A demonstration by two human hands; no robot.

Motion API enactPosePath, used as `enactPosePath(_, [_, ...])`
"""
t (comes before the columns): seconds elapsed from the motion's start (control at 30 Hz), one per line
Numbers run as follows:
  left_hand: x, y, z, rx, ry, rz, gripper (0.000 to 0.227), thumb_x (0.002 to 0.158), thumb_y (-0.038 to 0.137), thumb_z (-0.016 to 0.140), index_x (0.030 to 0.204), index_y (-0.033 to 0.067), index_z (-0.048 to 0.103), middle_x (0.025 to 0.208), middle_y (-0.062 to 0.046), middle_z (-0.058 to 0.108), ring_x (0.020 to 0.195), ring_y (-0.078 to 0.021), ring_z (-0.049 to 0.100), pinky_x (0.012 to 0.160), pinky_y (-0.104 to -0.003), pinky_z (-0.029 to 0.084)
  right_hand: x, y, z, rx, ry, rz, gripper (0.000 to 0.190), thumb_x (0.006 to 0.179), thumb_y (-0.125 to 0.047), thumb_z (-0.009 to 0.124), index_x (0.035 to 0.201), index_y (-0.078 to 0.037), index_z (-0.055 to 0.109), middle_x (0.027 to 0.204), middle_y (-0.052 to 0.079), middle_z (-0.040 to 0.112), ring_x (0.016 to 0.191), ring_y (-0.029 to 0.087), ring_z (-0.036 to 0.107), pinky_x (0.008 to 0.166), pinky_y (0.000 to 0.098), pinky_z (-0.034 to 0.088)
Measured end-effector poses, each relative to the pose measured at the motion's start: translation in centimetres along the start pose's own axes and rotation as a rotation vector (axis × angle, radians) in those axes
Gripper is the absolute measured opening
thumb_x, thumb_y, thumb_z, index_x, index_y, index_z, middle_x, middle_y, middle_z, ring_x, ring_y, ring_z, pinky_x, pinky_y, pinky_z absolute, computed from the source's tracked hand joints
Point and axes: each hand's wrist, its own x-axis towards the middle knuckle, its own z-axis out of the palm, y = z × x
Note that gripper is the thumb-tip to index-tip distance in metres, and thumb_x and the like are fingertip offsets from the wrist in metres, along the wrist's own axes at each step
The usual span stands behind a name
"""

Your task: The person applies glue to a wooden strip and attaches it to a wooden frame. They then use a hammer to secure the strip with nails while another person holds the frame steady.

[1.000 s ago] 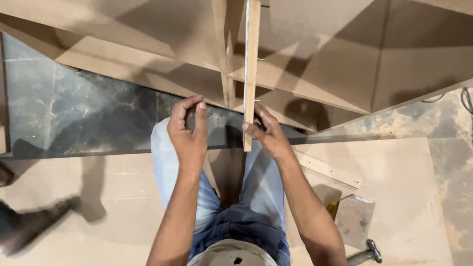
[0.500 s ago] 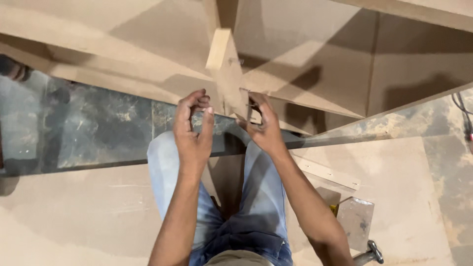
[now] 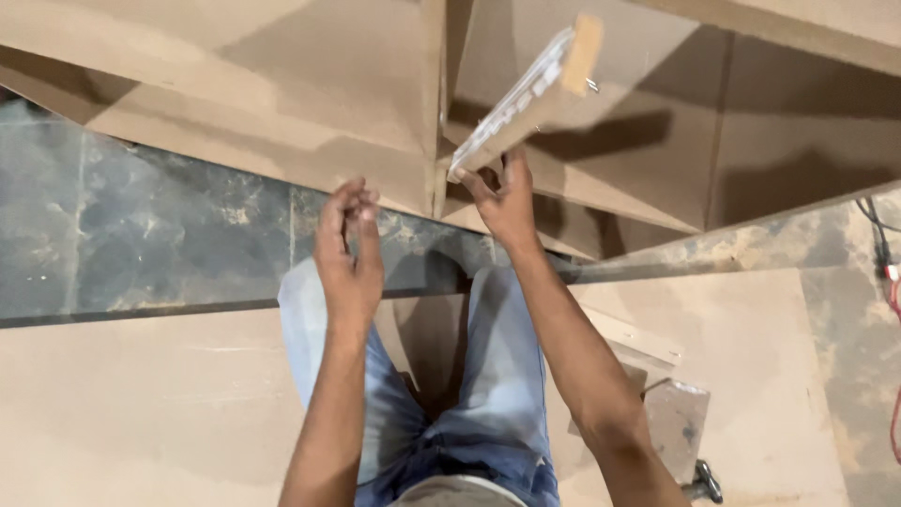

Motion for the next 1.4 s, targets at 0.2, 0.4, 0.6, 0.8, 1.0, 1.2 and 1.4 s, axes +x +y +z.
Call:
enactPosePath(0.2, [-1.0, -1.5, 0.0, 0.001, -0.048, -0.029, 0.031, 0.108, -0.001, 0.052, 0.139, -0.0019, 0.055, 0.121, -0.011, 0.064, 0.111, -0.0161, 0.063, 0.102, -0.030, 0.054, 0.9, 2.1, -0.1, 0.002, -0.027, -0.130, 0.062, 0.096, -0.002, 0.078, 0.147, 0.002, 0.043, 0.139, 0.014, 0.059, 0.132, 0.024, 0.059, 0.117, 0.0385, 0.048])
enactPosePath(0.4, [-0.8, -2.8, 0.2, -0.038, -0.073, -0.078, 0.031, 0.109, -0.001, 0.048, 0.139, -0.0025, 0.055, 0.119, -0.012, 0.066, 0.107, -0.0163, 0.064, 0.099, -0.030, 0.053, 2.3, 1.6, -0.1, -0.188, -0.037, -0.217, 0.050, 0.096, -0.001, 0.080, 0.137, 0.002, 0.052, 0.132, 0.017, 0.064, 0.128, 0.025, 0.062, 0.114, 0.0384, 0.050])
enactPosePath(0.6, [1.4, -4.1, 2.1, 0.124, -0.065, 0.075, 0.026, 0.109, 0.002, 0.058, 0.134, -0.0016, 0.061, 0.123, -0.012, 0.069, 0.112, -0.0196, 0.070, 0.098, -0.030, 0.056, 3.2, 0.9, -0.1, -0.279, -0.028, -0.287, 0.057, 0.091, -0.005, 0.082, 0.139, 0.001, 0.051, 0.130, 0.016, 0.064, 0.122, 0.027, 0.062, 0.108, 0.0403, 0.051])
enactPosePath(0.8, [7.2, -6.2, 5.3, -0.111, -0.132, 0.117, 0.053, 0.098, -0.001, 0.072, 0.147, -0.0028, 0.051, 0.142, -0.017, 0.062, 0.130, -0.0228, 0.064, 0.110, -0.034, 0.053, 4.2, 1.1, 0.4, -0.427, -0.019, -0.446, 0.065, 0.088, -0.005, 0.081, 0.145, -0.002, 0.049, 0.136, 0.021, 0.060, 0.127, 0.031, 0.061, 0.106, 0.0417, 0.052])
enactPosePath(1.0, [10.0, -5.6, 7.4, -0.263, -0.229, 0.106, 0.063, 0.092, -0.005, 0.075, 0.149, -0.0061, 0.049, 0.143, -0.017, 0.063, 0.127, -0.0196, 0.063, 0.111, -0.034, 0.052, 5.1, 0.8, 1.5, -0.272, -0.079, -0.357, 0.064, 0.093, -0.001, 0.080, 0.148, -0.002, 0.047, 0.141, 0.020, 0.055, 0.127, 0.032, 0.060, 0.099, 0.0369, 0.056])
enactPosePath(1.2, [10.8, -4.8, 8.3, -0.300, -0.157, 0.029, 0.049, 0.096, -0.003, 0.071, 0.142, -0.0062, 0.057, 0.135, -0.016, 0.069, 0.121, -0.0186, 0.067, 0.104, -0.032, 0.055, 5.4, 0.9, 1.4, -0.329, -0.119, -0.276, 0.066, 0.087, 0.005, 0.074, 0.145, -0.002, 0.044, 0.139, 0.018, 0.051, 0.122, 0.029, 0.061, 0.075, 0.0344, 0.069])
enactPosePath(1.4, [11.3, -4.7, 8.5, -0.319, -0.148, -0.030, 0.050, 0.094, -0.001, 0.072, 0.141, -0.0059, 0.058, 0.131, -0.017, 0.071, 0.117, -0.0174, 0.068, 0.101, -0.030, 0.057, 5.8, 0.7, 1.6, -0.330, -0.101, -0.286, 0.064, 0.086, 0.004, 0.075, 0.144, -0.001, 0.046, 0.139, 0.018, 0.051, 0.122, 0.030, 0.062, 0.079, 0.0354, 0.064])
